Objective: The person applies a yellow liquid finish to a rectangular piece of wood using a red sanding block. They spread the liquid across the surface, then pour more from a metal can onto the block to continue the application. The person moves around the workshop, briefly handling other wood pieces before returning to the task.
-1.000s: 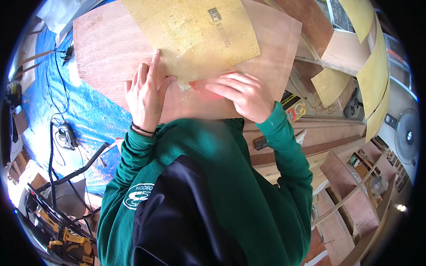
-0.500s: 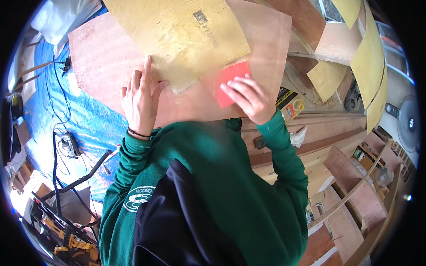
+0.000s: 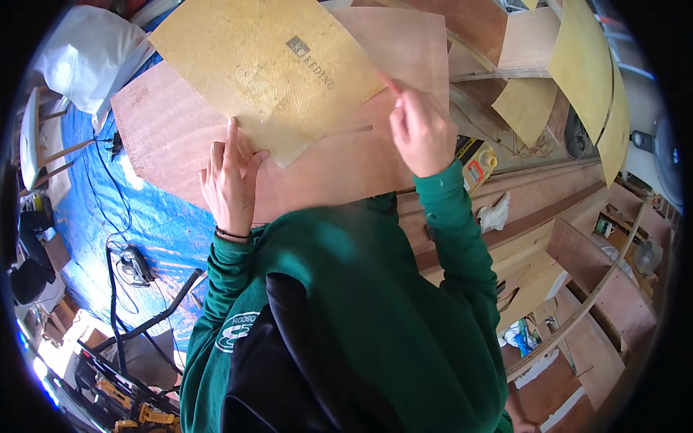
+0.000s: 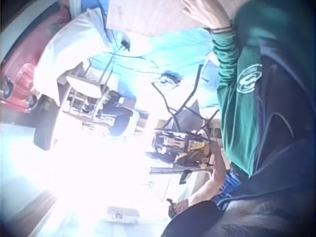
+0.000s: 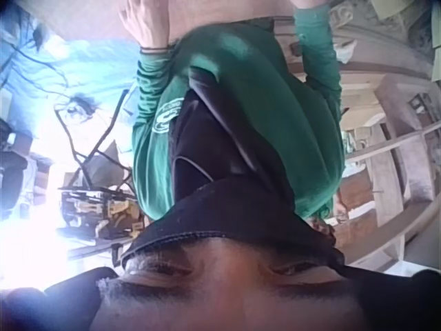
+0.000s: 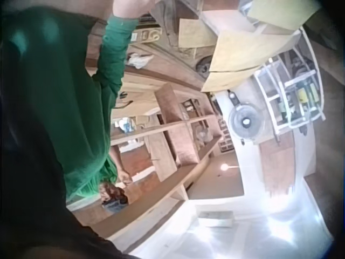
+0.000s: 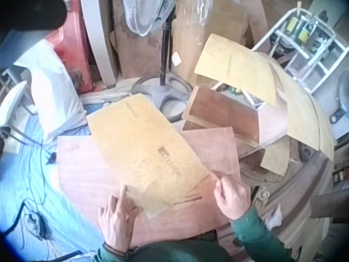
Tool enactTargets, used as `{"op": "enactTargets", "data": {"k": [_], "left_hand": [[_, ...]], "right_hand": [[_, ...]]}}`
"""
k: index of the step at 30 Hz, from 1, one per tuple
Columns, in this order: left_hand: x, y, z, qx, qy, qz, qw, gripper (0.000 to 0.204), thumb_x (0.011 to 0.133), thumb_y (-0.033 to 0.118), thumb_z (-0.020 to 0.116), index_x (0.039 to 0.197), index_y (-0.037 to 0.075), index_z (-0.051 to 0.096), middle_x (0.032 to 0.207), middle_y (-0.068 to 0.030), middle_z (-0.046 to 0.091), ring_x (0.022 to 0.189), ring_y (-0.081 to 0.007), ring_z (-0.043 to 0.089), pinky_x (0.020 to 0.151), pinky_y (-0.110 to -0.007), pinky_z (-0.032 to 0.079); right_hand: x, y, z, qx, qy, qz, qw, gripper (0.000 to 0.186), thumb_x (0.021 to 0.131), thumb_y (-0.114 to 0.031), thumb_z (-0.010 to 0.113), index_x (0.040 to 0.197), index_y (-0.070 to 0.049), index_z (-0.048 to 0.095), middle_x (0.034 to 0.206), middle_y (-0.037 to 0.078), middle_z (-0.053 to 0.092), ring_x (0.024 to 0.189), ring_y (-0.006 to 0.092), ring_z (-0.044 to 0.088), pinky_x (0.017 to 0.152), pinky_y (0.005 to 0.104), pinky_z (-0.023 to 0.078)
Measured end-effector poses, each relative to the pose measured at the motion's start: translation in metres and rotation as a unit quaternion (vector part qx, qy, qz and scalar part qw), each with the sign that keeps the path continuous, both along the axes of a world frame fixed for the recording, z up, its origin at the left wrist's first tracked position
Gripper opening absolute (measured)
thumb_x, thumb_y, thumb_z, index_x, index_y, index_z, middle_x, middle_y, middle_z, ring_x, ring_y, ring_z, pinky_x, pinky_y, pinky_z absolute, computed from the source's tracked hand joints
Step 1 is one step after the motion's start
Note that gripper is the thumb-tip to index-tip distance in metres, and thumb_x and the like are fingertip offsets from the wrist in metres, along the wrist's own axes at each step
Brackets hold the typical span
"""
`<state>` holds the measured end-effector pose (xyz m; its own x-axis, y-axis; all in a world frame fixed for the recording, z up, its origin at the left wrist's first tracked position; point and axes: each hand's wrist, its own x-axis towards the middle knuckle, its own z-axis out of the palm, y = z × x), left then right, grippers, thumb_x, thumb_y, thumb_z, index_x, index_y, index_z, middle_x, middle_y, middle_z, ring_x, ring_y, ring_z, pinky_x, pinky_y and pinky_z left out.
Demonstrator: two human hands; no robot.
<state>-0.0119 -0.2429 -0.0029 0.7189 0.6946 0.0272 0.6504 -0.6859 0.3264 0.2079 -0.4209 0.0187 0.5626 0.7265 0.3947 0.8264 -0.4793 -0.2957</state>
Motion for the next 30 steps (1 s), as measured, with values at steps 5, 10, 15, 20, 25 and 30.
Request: {"op": "enactTargets", "data": {"k": [5,10,15,20,25,30], "left_hand": [[0.0,0.001,-0.001,-0.012,0.009,0.004,1.0,0.067,0.08,0.037,0.067,0.139,0.014,0.046,0.095,-0.0062,0.056,0.084,-0.0238,0.058,0.073,-0.037,0.039],[0.001,0.001,-0.001,-0.014,0.009,0.005,1.0,0.067,0.08,0.037,0.068,0.139,0.013,0.046,0.092,-0.0061,0.055,0.082,-0.0236,0.058,0.071,-0.037,0.039],[0.0,0.001,-0.002,-0.008,-0.005,-0.005,1.0,0.066,0.081,0.034,0.068,0.139,0.013,0.046,0.089,-0.0061,0.054,0.08,-0.024,0.057,0.07,-0.036,0.039],[-0.009,0.01,0.0,-0.123,-0.068,-0.013,0.99,0.058,0.084,0.024,0.067,0.138,0.011,0.048,0.086,-0.0068,0.055,0.077,-0.0243,0.056,0.07,-0.036,0.041],[-0.024,0.013,-0.002,-0.039,-0.12,-0.054,0.99,0.046,0.086,0.003,0.056,0.131,0.01,0.056,0.095,-0.0097,0.06,0.077,-0.0249,0.059,0.07,-0.037,0.046],[-0.01,0.014,0.012,-0.028,-0.209,-0.05,0.976,0.029,0.085,0.003,0.059,0.113,0.005,0.063,0.094,-0.0115,0.059,0.073,-0.0252,0.057,0.062,-0.035,0.047]], "right_hand": [[0.007,-0.006,-0.019,-0.032,0.022,0.013,0.999,0.009,0.082,-0.005,0.06,0.09,-0.002,0.058,0.073,0.015,0.056,0.065,0.033,0.058,0.057,0.0427,0.045],[-0.017,-0.01,-0.021,-0.024,0.0,0.045,0.999,0.025,0.079,0.0,0.06,0.104,-0.002,0.062,0.077,0.013,0.06,0.068,0.0295,0.06,0.06,0.0403,0.048],[-0.059,-0.01,-0.029,-0.051,0.059,0.087,0.993,0.033,0.073,0.002,0.061,0.105,-0.004,0.063,0.079,0.01,0.061,0.073,0.0264,0.06,0.062,0.0379,0.049],[-0.101,0.006,0.015,0.046,0.254,0.182,0.949,0.031,0.074,0.002,0.063,0.105,-0.003,0.064,0.099,0.009,0.065,0.081,0.0214,0.063,0.072,0.0306,0.051],[-0.071,-0.011,-0.002,0.392,0.594,-0.082,0.698,0.034,0.086,0.003,0.058,0.12,0.0,0.052,0.113,0.006,0.06,0.103,0.013,0.057,0.093,0.0283,0.044],[-0.072,-0.022,-0.011,0.477,0.71,-0.107,0.508,0.035,0.089,0.001,0.057,0.122,-0.006,0.051,0.113,0.004,0.061,0.103,0.0129,0.06,0.089,0.0292,0.049]]}}
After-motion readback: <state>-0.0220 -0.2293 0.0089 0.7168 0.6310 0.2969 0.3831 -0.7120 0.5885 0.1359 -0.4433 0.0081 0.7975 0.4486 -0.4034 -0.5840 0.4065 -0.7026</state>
